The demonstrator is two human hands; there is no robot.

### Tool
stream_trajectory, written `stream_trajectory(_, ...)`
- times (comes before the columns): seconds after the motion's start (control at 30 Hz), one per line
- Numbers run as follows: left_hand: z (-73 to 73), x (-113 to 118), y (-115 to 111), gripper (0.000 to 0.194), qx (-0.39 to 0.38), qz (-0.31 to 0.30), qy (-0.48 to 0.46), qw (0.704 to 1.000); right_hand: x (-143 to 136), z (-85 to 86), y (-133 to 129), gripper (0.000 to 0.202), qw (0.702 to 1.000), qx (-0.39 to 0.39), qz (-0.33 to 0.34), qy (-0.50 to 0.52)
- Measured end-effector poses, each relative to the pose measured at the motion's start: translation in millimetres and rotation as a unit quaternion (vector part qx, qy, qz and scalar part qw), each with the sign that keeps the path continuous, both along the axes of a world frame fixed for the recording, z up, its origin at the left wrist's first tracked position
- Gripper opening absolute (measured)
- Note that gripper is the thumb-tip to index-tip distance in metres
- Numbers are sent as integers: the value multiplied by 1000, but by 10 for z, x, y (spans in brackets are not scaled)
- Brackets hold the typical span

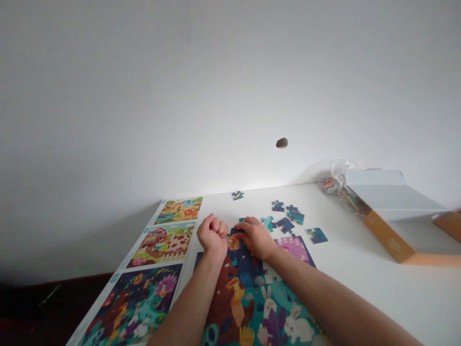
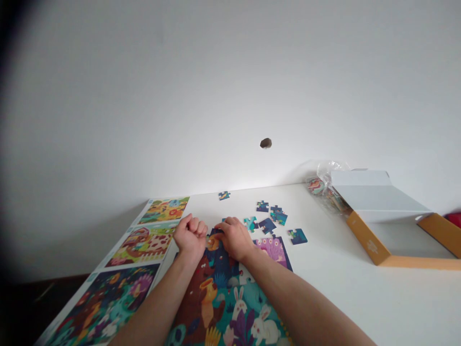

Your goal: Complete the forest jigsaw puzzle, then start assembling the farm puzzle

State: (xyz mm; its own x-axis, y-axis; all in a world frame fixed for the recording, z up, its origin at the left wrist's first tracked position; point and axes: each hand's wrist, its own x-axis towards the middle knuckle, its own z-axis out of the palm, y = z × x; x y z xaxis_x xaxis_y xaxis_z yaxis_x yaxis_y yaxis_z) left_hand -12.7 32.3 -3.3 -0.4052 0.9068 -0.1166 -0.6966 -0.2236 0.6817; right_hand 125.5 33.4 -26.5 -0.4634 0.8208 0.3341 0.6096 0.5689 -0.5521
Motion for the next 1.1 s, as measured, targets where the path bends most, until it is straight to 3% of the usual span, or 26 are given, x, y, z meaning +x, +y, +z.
stream_trajectory(0.2,5,6,-1,45,-2,0,-17,1000,0,36,1,19,1000,-5,-10,-17)
stream_trajectory(0.73,-6,1,3,44,6,3,-20,1000,22,43,-63,32,998,23,44,-29)
stream_trajectory(0.83,-7,2,10,45,8,4,-22,1000,2,13,-76,28,999,23,28,-27)
stream_trajectory(0.93,-7,4,14,44,9,6,-23,1000,-23,-13,-45,41,999,21,-40,-12)
stream_trajectory(1.03,-8,0,11,44,3,8,-25,1000,10,150,32,40,993,31,-113,32)
stream_trajectory(1.1,-11,-5,10,44,-1,15,-25,1000,110,429,38,20,986,29,-127,105)
